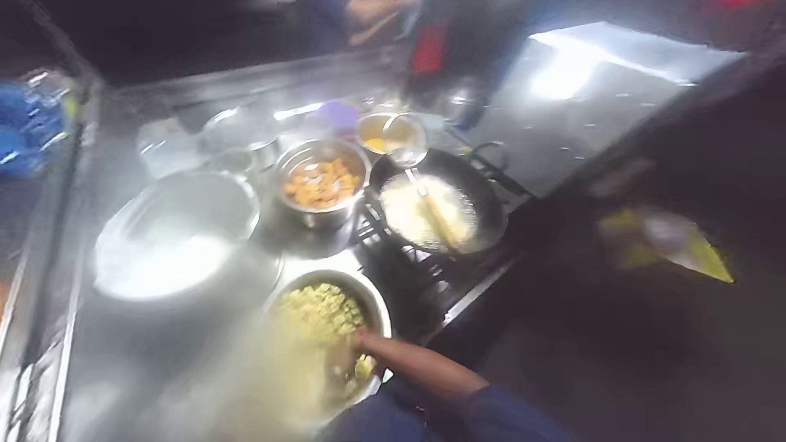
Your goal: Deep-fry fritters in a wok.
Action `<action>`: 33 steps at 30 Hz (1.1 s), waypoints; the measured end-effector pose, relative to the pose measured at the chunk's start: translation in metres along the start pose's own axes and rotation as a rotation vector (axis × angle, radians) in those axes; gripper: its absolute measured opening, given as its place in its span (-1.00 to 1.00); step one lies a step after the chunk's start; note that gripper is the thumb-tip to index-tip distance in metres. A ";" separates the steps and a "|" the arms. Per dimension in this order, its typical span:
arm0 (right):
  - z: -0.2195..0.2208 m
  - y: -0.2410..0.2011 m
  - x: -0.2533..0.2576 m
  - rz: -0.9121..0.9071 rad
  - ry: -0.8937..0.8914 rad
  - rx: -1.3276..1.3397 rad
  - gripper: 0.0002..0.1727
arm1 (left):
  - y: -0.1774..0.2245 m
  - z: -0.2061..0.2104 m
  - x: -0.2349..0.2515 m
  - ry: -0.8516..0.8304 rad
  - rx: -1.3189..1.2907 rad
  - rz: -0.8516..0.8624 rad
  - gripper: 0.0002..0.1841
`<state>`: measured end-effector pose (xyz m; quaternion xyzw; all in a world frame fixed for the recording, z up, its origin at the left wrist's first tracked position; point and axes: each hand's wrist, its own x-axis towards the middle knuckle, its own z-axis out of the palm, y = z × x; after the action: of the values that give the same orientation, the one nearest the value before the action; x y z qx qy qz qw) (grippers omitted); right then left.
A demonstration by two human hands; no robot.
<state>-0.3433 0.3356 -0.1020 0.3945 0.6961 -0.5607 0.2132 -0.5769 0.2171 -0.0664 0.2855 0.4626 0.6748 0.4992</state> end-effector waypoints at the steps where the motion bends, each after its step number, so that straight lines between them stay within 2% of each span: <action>1: -0.008 0.002 0.000 -0.046 0.013 0.079 -0.53 | -0.006 -0.006 0.003 0.021 0.017 0.017 -0.30; 5: -0.016 0.007 -0.010 0.044 0.252 0.440 -0.53 | -0.016 -0.005 0.005 0.132 -0.096 0.033 -0.29; 8: -0.013 0.014 -0.023 0.000 0.340 0.696 -0.74 | 0.007 0.023 0.003 0.195 -0.061 -0.022 -0.35; 11: -0.012 0.014 -0.032 0.047 0.426 0.521 -0.54 | 0.011 0.031 0.001 0.209 -0.036 -0.066 -0.37; 15: -0.009 0.003 -0.032 0.168 0.673 0.371 -0.51 | 0.004 0.038 0.000 0.232 0.055 -0.155 -0.40; 17: -0.004 -0.005 -0.030 0.109 0.823 0.420 -0.53 | 0.009 0.045 -0.001 0.210 0.182 -0.210 -0.36; 19: 0.000 -0.008 -0.021 -0.079 0.959 0.568 -0.56 | 0.018 0.058 0.000 0.171 0.275 -0.277 -0.37; 22: 0.006 -0.022 -0.012 -0.463 0.905 0.901 -0.37 | 0.026 0.079 0.005 0.061 0.340 -0.294 -0.40; 24: 0.018 -0.041 -0.017 -0.631 0.825 0.903 -0.14 | 0.023 0.086 0.008 -0.145 0.375 -0.283 -0.37; 26: 0.034 -0.068 -0.026 -0.645 0.858 0.791 -0.02 | 0.016 0.092 0.004 -0.250 0.443 -0.243 -0.49; 27: 0.040 -0.079 -0.031 -0.643 0.878 0.779 -0.12 | 0.019 0.095 0.000 -0.267 0.481 -0.249 -0.58; 28: 0.043 -0.084 -0.039 -0.640 0.883 0.804 -0.27 | 0.027 0.098 -0.004 -0.280 0.521 -0.299 -0.60; 29: 0.043 -0.086 -0.048 -0.627 0.878 0.807 -0.33 | 0.032 0.100 -0.006 -0.286 0.559 -0.348 -0.58; 31: 0.040 -0.078 -0.063 -0.624 0.859 0.687 -0.23 | 0.033 0.102 -0.008 -0.290 0.604 -0.391 -0.51; 33: 0.025 -0.067 -0.079 -0.635 0.808 0.605 -0.15 | 0.025 0.108 -0.012 -0.182 0.499 -0.313 -0.49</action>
<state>-0.3524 0.2836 -0.0090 0.3922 0.6153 -0.5759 -0.3686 -0.4917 0.2404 0.0016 0.3839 0.6057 0.4267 0.5511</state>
